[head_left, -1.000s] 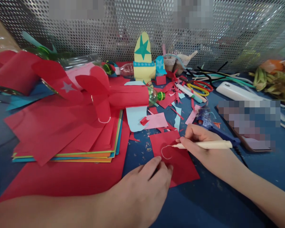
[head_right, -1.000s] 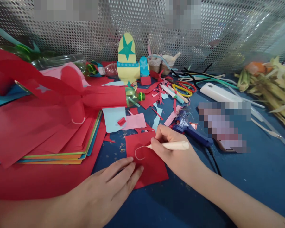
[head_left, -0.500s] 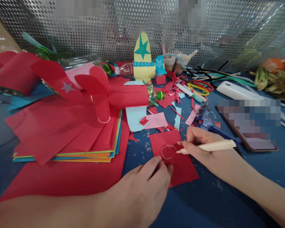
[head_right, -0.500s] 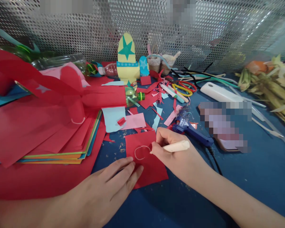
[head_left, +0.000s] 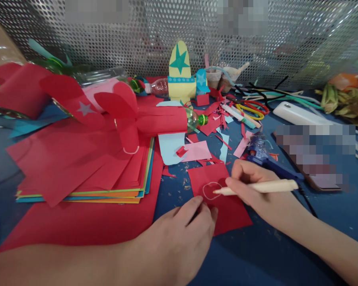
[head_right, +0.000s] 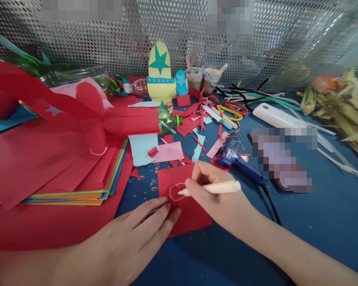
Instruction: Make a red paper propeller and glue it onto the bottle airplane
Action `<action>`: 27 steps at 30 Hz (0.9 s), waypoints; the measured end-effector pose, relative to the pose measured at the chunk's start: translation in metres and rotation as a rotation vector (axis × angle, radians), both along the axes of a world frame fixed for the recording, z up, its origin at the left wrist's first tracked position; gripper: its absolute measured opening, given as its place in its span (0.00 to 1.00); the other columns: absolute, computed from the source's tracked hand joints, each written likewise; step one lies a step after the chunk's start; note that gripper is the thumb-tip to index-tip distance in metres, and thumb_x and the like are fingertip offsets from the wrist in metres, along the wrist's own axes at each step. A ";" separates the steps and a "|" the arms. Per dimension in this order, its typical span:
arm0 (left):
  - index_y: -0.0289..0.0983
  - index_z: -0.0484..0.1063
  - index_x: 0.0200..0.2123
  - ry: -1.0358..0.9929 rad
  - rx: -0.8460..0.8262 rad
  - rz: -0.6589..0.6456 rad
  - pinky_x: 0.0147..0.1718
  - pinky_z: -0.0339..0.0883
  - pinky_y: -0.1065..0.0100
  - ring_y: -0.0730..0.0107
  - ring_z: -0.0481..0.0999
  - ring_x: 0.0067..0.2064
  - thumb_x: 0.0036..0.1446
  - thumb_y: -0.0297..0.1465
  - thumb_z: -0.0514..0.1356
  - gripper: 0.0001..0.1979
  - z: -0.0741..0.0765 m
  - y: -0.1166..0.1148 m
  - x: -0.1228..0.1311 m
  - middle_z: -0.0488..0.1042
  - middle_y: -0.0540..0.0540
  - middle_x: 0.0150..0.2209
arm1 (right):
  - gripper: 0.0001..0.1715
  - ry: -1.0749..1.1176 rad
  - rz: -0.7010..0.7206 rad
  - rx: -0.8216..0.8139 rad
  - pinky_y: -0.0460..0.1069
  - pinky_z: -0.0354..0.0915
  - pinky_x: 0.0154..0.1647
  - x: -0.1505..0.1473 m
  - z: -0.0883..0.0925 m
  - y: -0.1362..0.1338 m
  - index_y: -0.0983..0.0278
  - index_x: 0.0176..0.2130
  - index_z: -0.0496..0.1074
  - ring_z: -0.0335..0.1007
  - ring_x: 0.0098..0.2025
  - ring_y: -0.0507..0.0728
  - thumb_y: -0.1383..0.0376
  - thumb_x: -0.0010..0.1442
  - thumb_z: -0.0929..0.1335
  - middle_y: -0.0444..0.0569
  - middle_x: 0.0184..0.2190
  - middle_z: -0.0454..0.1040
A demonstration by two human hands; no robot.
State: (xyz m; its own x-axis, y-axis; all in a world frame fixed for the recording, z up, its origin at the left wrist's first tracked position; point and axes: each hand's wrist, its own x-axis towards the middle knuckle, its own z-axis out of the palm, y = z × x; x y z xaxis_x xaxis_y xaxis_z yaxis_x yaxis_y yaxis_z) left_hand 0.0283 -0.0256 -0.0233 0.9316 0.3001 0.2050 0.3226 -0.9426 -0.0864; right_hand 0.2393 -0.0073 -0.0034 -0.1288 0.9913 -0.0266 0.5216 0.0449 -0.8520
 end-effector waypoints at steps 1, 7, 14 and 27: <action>0.28 0.68 0.52 0.002 -0.010 0.000 0.42 0.72 0.63 0.56 0.69 0.50 0.61 0.26 0.47 0.19 0.000 0.000 -0.001 0.71 0.40 0.52 | 0.14 0.045 -0.051 0.034 0.44 0.51 0.17 0.001 0.000 0.001 0.60 0.23 0.57 0.50 0.18 0.48 0.66 0.59 0.63 0.37 0.16 0.54; 0.29 0.67 0.54 -0.027 -0.064 -0.036 0.44 0.71 0.64 0.59 0.69 0.51 0.63 0.25 0.44 0.20 0.003 0.002 -0.003 0.72 0.43 0.52 | 0.05 0.184 -0.148 0.184 0.44 0.64 0.28 0.009 0.003 0.006 0.59 0.31 0.65 0.66 0.26 0.51 0.65 0.60 0.65 0.40 0.21 0.64; 0.30 0.68 0.53 -0.076 -0.082 -0.014 0.46 0.69 0.64 0.60 0.70 0.51 0.64 0.24 0.42 0.21 0.004 0.002 -0.002 0.73 0.44 0.49 | 0.13 0.098 -0.021 -0.013 0.42 0.54 0.17 0.003 0.001 0.002 0.61 0.25 0.59 0.55 0.19 0.48 0.63 0.59 0.65 0.38 0.19 0.60; 0.31 0.69 0.53 -0.043 -0.043 -0.025 0.53 0.60 0.65 0.64 0.68 0.51 0.65 0.21 0.38 0.24 0.008 0.002 0.000 0.72 0.46 0.51 | 0.14 0.059 -0.040 -0.001 0.43 0.50 0.17 0.003 -0.003 0.009 0.61 0.22 0.56 0.51 0.18 0.48 0.64 0.55 0.65 0.38 0.17 0.58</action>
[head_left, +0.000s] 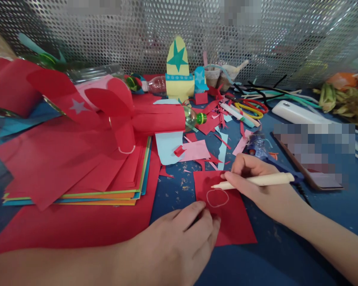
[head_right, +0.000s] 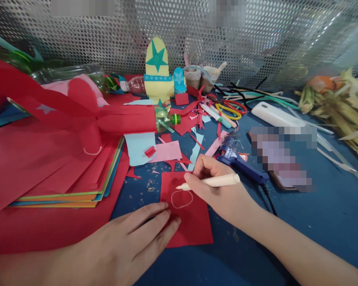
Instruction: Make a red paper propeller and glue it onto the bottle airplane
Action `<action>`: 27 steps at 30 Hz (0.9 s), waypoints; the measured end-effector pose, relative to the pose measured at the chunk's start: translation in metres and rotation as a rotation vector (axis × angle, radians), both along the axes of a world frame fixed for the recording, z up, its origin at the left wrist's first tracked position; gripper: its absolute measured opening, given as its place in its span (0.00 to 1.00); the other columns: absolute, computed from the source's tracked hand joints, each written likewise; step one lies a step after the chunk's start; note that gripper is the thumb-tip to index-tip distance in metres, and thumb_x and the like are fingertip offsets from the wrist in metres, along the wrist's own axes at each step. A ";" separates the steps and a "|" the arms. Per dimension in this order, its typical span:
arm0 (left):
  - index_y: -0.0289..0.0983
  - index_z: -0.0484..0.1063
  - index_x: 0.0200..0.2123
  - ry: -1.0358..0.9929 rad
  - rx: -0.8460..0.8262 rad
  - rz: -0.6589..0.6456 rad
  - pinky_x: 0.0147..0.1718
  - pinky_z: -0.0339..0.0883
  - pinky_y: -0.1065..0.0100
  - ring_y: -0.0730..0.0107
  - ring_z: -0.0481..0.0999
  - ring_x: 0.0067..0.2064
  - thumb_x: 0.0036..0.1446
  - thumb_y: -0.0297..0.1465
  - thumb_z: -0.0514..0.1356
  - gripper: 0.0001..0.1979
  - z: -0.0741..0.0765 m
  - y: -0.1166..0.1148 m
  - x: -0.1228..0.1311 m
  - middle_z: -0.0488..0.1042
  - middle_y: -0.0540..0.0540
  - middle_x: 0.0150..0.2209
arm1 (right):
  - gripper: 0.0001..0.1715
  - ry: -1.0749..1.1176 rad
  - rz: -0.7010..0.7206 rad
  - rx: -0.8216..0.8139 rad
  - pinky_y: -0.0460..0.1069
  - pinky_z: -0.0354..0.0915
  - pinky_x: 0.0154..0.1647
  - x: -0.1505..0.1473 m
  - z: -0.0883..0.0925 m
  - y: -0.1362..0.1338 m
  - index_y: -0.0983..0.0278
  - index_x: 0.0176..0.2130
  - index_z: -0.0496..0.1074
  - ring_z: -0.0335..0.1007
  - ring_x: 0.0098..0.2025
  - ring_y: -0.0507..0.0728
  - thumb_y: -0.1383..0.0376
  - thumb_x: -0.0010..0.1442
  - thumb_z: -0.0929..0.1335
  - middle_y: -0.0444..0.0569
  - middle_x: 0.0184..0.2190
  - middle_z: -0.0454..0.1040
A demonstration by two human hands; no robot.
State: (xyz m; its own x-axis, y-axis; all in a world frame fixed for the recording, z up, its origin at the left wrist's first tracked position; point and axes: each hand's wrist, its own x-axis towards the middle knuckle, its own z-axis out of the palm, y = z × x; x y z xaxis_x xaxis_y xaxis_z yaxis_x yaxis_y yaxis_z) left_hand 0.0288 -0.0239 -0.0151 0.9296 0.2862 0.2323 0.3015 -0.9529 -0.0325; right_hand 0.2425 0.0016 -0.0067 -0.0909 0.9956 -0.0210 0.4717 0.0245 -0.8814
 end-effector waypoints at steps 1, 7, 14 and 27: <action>0.30 0.69 0.53 -0.005 -0.001 0.006 0.54 0.60 0.65 0.64 0.68 0.51 0.65 0.21 0.37 0.24 0.000 0.000 0.000 0.72 0.46 0.51 | 0.15 0.000 0.005 -0.003 0.43 0.49 0.17 0.000 0.000 0.000 0.61 0.22 0.56 0.50 0.18 0.48 0.64 0.55 0.65 0.37 0.17 0.57; 0.30 0.68 0.53 0.009 -0.008 -0.006 0.53 0.60 0.65 0.64 0.69 0.51 0.65 0.22 0.39 0.22 0.000 -0.001 -0.002 0.72 0.46 0.51 | 0.15 -0.051 0.005 -0.020 0.44 0.45 0.16 -0.001 -0.002 -0.002 0.60 0.21 0.55 0.46 0.17 0.47 0.65 0.54 0.65 0.36 0.16 0.54; 0.31 0.69 0.52 0.001 -0.005 0.007 0.52 0.60 0.65 0.63 0.68 0.50 0.65 0.22 0.40 0.22 0.001 -0.002 0.000 0.72 0.47 0.50 | 0.16 -0.054 0.020 -0.045 0.43 0.46 0.16 -0.001 -0.003 -0.002 0.60 0.22 0.55 0.47 0.17 0.47 0.64 0.55 0.66 0.36 0.16 0.53; 0.32 0.71 0.51 0.016 0.032 -0.008 0.52 0.62 0.65 0.64 0.68 0.50 0.63 0.24 0.48 0.17 0.002 -0.002 -0.001 0.72 0.46 0.52 | 0.15 -0.087 0.024 -0.048 0.44 0.45 0.16 -0.003 0.000 -0.001 0.60 0.21 0.55 0.47 0.17 0.47 0.65 0.54 0.66 0.36 0.16 0.53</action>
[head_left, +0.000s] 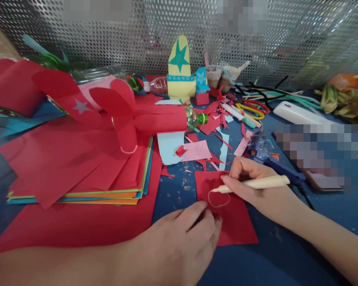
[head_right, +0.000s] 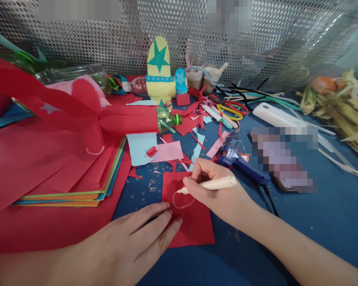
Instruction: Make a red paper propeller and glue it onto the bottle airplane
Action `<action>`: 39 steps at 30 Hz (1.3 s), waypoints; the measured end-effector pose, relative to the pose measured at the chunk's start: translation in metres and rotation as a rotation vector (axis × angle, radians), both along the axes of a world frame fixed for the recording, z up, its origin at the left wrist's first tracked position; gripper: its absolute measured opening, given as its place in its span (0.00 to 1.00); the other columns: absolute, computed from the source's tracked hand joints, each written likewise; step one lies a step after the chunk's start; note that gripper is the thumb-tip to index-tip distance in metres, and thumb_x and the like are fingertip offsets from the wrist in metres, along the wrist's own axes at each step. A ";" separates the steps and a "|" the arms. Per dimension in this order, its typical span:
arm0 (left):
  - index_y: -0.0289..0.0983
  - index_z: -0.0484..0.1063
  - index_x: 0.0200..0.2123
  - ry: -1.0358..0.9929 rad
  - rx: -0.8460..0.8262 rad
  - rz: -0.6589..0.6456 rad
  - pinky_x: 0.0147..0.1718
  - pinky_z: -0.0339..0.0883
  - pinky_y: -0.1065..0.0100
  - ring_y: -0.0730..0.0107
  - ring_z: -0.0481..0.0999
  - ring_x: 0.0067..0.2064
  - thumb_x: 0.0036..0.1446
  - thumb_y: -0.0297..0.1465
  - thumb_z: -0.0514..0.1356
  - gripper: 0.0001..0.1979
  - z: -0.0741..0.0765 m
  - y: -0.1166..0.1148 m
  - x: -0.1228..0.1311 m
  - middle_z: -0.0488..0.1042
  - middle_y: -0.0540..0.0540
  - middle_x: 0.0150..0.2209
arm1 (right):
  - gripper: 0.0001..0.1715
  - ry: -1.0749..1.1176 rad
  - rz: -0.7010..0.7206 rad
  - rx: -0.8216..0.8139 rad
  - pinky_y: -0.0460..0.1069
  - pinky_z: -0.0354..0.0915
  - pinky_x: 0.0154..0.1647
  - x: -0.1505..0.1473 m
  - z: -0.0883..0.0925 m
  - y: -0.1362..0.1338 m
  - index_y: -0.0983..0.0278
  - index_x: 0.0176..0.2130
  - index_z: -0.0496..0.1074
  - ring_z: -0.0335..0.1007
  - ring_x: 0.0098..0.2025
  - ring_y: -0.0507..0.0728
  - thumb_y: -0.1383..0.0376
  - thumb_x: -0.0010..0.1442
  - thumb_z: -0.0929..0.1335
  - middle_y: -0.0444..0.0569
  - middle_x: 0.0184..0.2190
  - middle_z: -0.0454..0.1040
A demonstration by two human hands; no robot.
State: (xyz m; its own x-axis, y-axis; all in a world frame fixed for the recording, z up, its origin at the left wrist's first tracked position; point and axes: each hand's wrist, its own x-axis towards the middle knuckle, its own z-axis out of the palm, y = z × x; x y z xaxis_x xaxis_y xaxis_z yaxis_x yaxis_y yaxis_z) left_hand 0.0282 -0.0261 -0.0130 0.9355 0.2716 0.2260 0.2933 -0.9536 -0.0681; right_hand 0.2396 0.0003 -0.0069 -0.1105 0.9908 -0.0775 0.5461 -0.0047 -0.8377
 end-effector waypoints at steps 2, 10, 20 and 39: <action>0.32 0.71 0.51 0.006 0.009 -0.003 0.53 0.61 0.65 0.64 0.68 0.50 0.63 0.23 0.48 0.18 0.001 0.000 0.000 0.72 0.46 0.52 | 0.16 0.010 0.004 -0.006 0.44 0.45 0.16 -0.001 0.001 0.001 0.60 0.21 0.55 0.46 0.17 0.47 0.65 0.54 0.66 0.35 0.15 0.53; 0.32 0.71 0.51 0.012 0.004 -0.006 0.54 0.60 0.65 0.64 0.68 0.50 0.62 0.23 0.49 0.17 0.003 0.001 0.002 0.72 0.46 0.52 | 0.15 0.007 0.042 0.033 0.44 0.51 0.18 0.004 -0.006 -0.001 0.60 0.24 0.57 0.50 0.19 0.48 0.62 0.58 0.65 0.37 0.18 0.56; 0.32 0.71 0.50 0.020 0.013 -0.011 0.53 0.61 0.65 0.64 0.68 0.50 0.61 0.25 0.51 0.16 0.002 0.002 0.001 0.71 0.45 0.52 | 0.13 -0.016 0.037 0.081 0.44 0.54 0.19 0.004 -0.010 0.000 0.60 0.28 0.60 0.57 0.21 0.49 0.59 0.60 0.66 0.38 0.21 0.61; 0.31 0.70 0.51 -0.004 0.011 0.002 0.53 0.59 0.64 0.63 0.68 0.50 0.63 0.25 0.48 0.17 0.000 0.000 0.002 0.72 0.47 0.51 | 0.14 0.014 -0.033 0.125 0.44 0.55 0.21 0.003 -0.011 0.003 0.60 0.27 0.58 0.57 0.22 0.49 0.59 0.61 0.65 0.38 0.20 0.60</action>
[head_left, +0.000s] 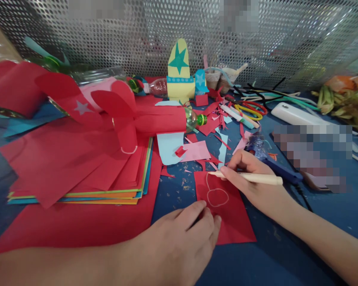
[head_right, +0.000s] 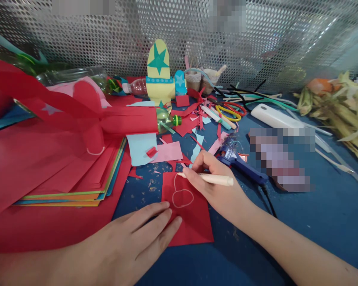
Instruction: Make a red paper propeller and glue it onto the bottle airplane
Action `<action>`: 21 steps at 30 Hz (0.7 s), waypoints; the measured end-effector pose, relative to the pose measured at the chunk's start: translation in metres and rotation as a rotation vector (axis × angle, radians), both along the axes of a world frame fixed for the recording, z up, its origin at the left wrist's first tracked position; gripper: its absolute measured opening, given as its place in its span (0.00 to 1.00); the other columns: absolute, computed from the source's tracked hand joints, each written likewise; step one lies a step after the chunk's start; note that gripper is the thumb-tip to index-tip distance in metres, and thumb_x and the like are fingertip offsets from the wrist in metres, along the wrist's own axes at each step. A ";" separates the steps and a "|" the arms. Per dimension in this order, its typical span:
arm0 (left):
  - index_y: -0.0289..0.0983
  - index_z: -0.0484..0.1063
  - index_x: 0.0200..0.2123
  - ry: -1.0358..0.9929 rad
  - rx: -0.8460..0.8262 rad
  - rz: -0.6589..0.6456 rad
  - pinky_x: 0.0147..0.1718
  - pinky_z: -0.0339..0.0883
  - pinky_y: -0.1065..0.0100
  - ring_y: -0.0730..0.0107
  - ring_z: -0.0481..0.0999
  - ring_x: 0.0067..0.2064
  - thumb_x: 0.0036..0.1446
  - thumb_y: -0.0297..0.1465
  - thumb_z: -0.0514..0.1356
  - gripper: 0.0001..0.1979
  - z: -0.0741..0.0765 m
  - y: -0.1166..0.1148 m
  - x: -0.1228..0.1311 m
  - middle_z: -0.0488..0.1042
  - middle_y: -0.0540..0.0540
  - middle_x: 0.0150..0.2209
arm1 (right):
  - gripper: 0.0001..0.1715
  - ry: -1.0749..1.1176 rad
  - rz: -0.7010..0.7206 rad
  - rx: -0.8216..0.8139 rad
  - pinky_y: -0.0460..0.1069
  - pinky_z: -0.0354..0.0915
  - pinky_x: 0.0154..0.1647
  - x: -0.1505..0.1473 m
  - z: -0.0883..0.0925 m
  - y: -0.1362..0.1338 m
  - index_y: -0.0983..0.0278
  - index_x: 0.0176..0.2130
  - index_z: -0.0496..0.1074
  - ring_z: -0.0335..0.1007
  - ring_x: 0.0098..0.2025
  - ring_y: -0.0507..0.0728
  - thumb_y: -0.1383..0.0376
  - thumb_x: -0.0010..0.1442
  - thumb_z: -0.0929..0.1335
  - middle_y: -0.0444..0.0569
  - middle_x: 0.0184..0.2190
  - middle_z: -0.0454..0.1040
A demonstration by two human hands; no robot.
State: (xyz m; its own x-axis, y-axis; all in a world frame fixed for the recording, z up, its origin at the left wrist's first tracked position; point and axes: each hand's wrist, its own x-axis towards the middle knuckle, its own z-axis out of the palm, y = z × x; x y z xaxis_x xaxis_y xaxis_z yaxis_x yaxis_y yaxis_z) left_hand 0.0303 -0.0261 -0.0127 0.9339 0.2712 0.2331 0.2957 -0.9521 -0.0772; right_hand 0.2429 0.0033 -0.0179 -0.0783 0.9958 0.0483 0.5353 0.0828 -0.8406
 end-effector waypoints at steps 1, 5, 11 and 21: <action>0.31 0.70 0.51 0.003 -0.001 -0.003 0.53 0.60 0.64 0.63 0.68 0.50 0.63 0.25 0.49 0.17 0.000 0.000 0.000 0.72 0.46 0.51 | 0.14 -0.008 0.003 -0.003 0.44 0.55 0.21 0.000 -0.001 0.000 0.60 0.27 0.59 0.56 0.21 0.49 0.58 0.61 0.65 0.39 0.21 0.60; 0.31 0.70 0.51 0.000 0.000 -0.007 0.52 0.61 0.64 0.63 0.68 0.50 0.61 0.25 0.51 0.17 0.000 0.000 -0.001 0.72 0.45 0.51 | 0.15 -0.026 0.007 -0.009 0.44 0.55 0.20 0.000 -0.002 0.000 0.60 0.28 0.59 0.56 0.21 0.49 0.57 0.61 0.65 0.39 0.21 0.60; 0.32 0.70 0.51 0.007 -0.009 -0.004 0.53 0.59 0.64 0.63 0.69 0.50 0.63 0.25 0.49 0.16 0.001 0.000 -0.001 0.72 0.46 0.52 | 0.15 -0.056 -0.012 0.010 0.44 0.56 0.21 0.001 -0.002 0.000 0.60 0.27 0.58 0.57 0.21 0.49 0.58 0.60 0.65 0.39 0.20 0.62; 0.32 0.71 0.51 0.001 -0.023 -0.011 0.54 0.58 0.65 0.64 0.68 0.50 0.64 0.23 0.45 0.19 0.001 0.000 -0.001 0.72 0.47 0.52 | 0.13 -0.103 -0.015 0.073 0.45 0.56 0.23 0.003 0.003 0.001 0.60 0.26 0.57 0.57 0.22 0.50 0.63 0.60 0.64 0.39 0.21 0.60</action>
